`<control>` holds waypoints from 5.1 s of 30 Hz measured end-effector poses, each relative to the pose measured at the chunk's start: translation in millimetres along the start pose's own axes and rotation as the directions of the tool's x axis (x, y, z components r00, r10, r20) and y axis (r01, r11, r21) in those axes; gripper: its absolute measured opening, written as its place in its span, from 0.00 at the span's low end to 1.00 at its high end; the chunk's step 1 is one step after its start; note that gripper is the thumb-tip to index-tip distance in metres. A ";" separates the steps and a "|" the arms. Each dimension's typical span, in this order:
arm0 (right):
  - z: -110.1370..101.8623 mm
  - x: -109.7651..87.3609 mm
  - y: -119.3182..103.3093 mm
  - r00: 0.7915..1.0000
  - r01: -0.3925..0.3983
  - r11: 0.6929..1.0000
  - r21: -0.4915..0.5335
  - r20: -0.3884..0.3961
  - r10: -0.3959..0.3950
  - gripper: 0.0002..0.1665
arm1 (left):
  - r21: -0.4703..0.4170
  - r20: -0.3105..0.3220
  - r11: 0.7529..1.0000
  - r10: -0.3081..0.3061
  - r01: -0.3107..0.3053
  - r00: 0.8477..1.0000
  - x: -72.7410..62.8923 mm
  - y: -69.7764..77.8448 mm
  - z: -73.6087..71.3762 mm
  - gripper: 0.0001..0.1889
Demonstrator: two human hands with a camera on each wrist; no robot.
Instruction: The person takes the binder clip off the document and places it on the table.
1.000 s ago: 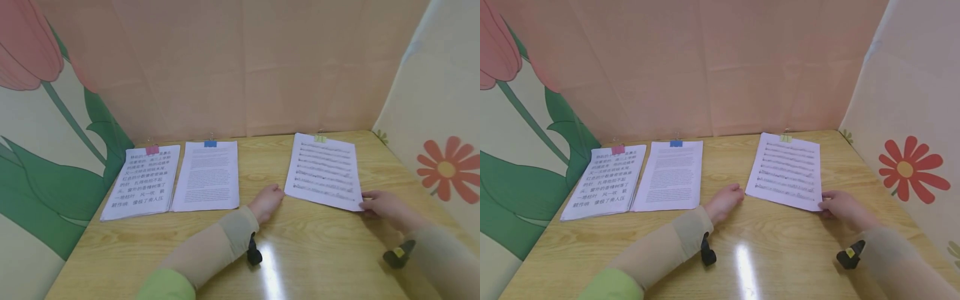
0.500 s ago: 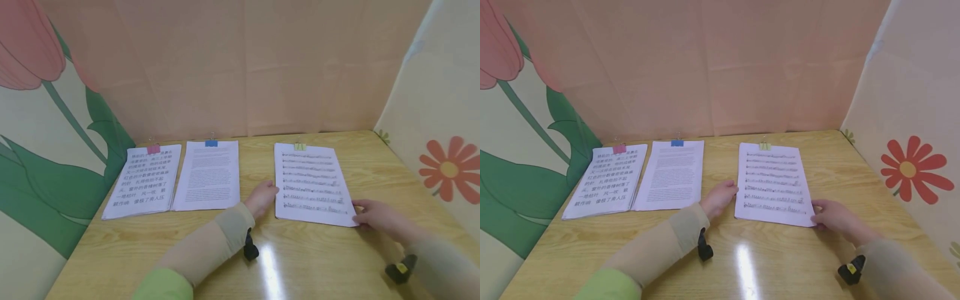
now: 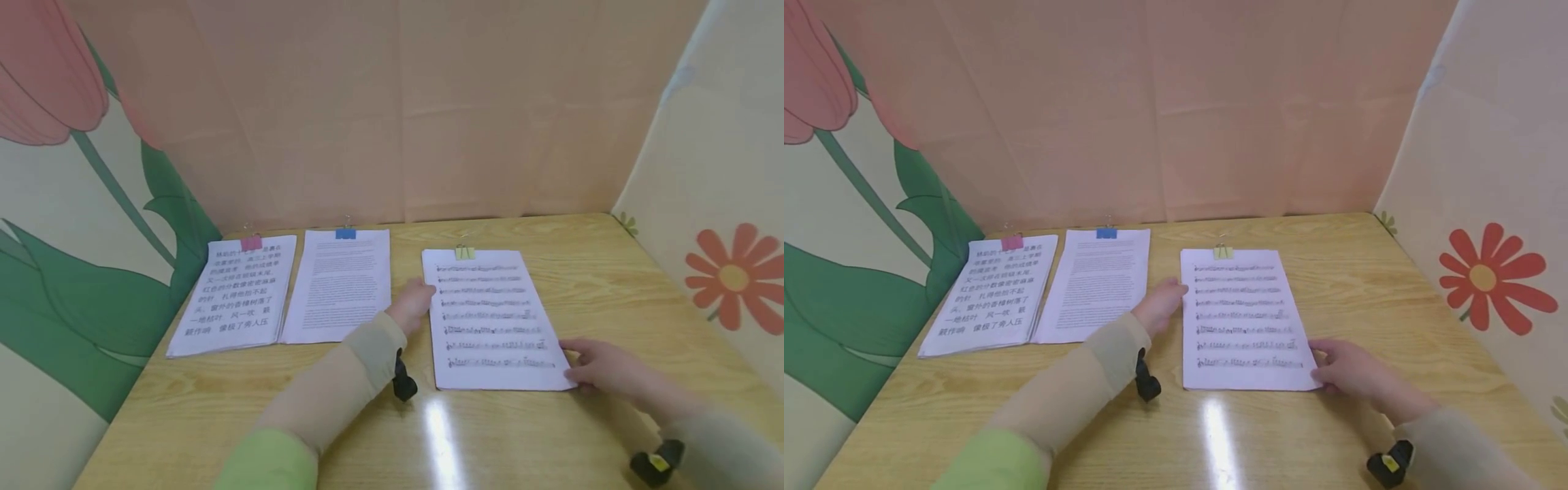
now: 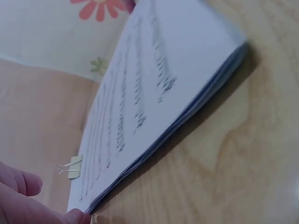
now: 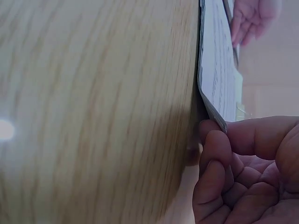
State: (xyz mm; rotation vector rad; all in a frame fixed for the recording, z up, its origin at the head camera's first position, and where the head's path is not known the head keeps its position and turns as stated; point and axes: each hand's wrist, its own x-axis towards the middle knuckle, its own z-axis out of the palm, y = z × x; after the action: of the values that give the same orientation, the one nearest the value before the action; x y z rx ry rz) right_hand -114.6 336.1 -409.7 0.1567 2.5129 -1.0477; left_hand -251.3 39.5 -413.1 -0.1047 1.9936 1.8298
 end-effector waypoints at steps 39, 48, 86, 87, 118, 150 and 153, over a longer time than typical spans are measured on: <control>30.8 -25.8 -7.0 0.967 0.178 0.981 0.078 0.174 -0.189 0.22 | 0.281 -0.263 0.960 0.085 -0.008 0.961 30.1 1.0 -25.2 0.22; 24.3 -19.1 -18.9 0.941 0.294 0.948 -0.120 0.210 -0.266 0.13 | 0.143 -0.244 0.986 0.124 -0.091 0.962 13.2 1.6 -36.4 0.21; -45.4 95.7 -234.0 0.921 0.389 0.859 -0.334 0.156 -0.356 0.41 | -0.154 -0.096 0.968 0.187 -0.200 0.978 -37.2 26.8 -48.7 0.15; -47.0 95.7 -235.0 0.923 0.384 0.864 -0.325 0.158 -0.351 0.42 | -0.155 -0.094 0.967 0.191 -0.204 0.977 -37.4 27.9 -49.0 0.15; -55.1 91.6 -223.6 0.912 0.408 0.894 -0.187 0.056 -0.405 0.28 | -0.140 -0.122 0.952 0.255 -0.271 0.959 -42.2 33.7 -39.4 0.13; -109.4 67.6 -166.6 0.918 0.370 0.924 -0.100 -0.115 -0.380 0.39 | -0.162 -0.131 0.944 0.268 -0.287 0.955 -44.5 31.7 -36.6 0.13; -114.8 64.8 -156.1 0.915 0.363 0.926 -0.102 -0.146 -0.375 0.38 | -0.165 -0.131 0.944 0.268 -0.287 0.955 -45.9 31.8 -36.2 0.13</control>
State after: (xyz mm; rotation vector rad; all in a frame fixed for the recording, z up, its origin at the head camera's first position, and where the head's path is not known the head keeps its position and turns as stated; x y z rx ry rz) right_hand -251.2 302.1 -261.6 -0.2789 2.7958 -1.1175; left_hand -229.9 -2.0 -365.6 0.0273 1.9906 2.2280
